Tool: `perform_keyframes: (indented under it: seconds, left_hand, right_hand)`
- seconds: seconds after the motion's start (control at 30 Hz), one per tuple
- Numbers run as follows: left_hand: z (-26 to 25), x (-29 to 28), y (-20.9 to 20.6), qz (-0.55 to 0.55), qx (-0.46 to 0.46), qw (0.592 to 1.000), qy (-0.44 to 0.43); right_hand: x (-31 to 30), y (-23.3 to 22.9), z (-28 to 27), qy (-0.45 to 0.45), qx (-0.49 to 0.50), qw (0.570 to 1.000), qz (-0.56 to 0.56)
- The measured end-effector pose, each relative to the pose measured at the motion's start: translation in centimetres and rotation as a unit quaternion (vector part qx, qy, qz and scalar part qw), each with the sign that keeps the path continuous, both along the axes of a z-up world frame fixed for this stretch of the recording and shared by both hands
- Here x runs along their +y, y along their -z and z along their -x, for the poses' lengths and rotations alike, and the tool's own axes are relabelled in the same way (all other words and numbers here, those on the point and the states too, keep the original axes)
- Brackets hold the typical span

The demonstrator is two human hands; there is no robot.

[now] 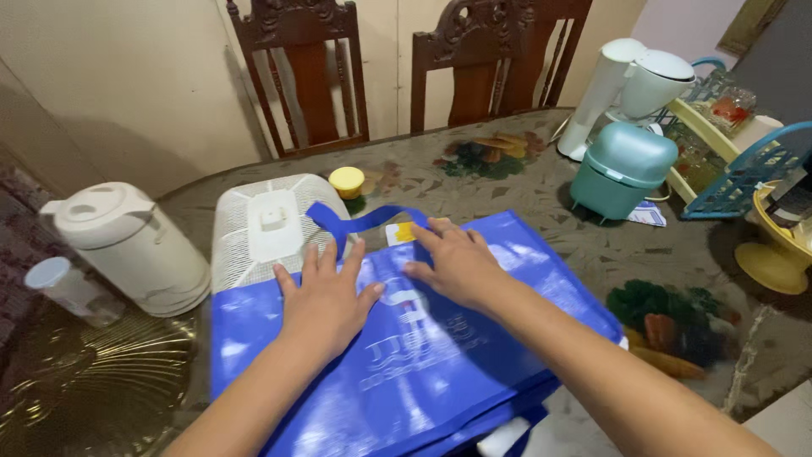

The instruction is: The person wipes the outside of a blue insulated delivery bag with a tissue, opens its lid, and takes items out of the bag one at a time, placing snack packs, bananas, cans, bottles and containers on the dining table.

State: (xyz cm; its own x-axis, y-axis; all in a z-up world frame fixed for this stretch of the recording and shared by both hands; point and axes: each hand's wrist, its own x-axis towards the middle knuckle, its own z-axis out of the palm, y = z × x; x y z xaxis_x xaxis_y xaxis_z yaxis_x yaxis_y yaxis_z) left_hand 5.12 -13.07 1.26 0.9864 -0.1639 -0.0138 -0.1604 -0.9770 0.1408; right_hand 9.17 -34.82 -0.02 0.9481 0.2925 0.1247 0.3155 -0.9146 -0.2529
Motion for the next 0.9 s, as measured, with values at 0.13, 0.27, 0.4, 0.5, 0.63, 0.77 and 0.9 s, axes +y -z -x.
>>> perform_keyframes:
  seconds: [0.13,0.27,0.4,0.5,0.63,0.77,0.9]
  left_hand:
    - [-1.4,-6.3,-0.3,0.016,-0.003,1.000,0.006]
    - [-2.3,-11.8,0.1,0.009,-0.003,1.000,0.019]
    - [-3.6,-15.3,0.6,0.021,-0.026,0.999,0.023]
    - [-4.4,-17.7,1.1,0.065,-0.055,0.995,0.057]
    - [-5.3,-20.3,1.1,0.089,-0.124,0.969,0.196]
    - [-5.8,-21.4,0.1,0.062,-0.134,0.962,0.230]
    - [-5.7,-20.5,-1.5,0.082,-0.140,0.957,0.241]
  right_hand:
    - [-6.7,0.2,-1.6,0.003,0.006,1.000,0.008]
    - [-11.2,1.2,-3.0,-0.054,-0.016,0.991,-0.123]
    - [-13.7,2.4,-4.3,-0.066,-0.019,0.955,-0.289]
    - [-15.1,3.7,-5.7,0.093,0.186,0.790,-0.576]
    - [-18.0,5.2,-6.6,0.062,0.305,0.695,-0.648]
    - [-19.0,6.4,-6.5,0.043,0.346,0.708,-0.615]
    - [-18.6,7.1,-7.3,0.059,0.325,0.771,-0.544]
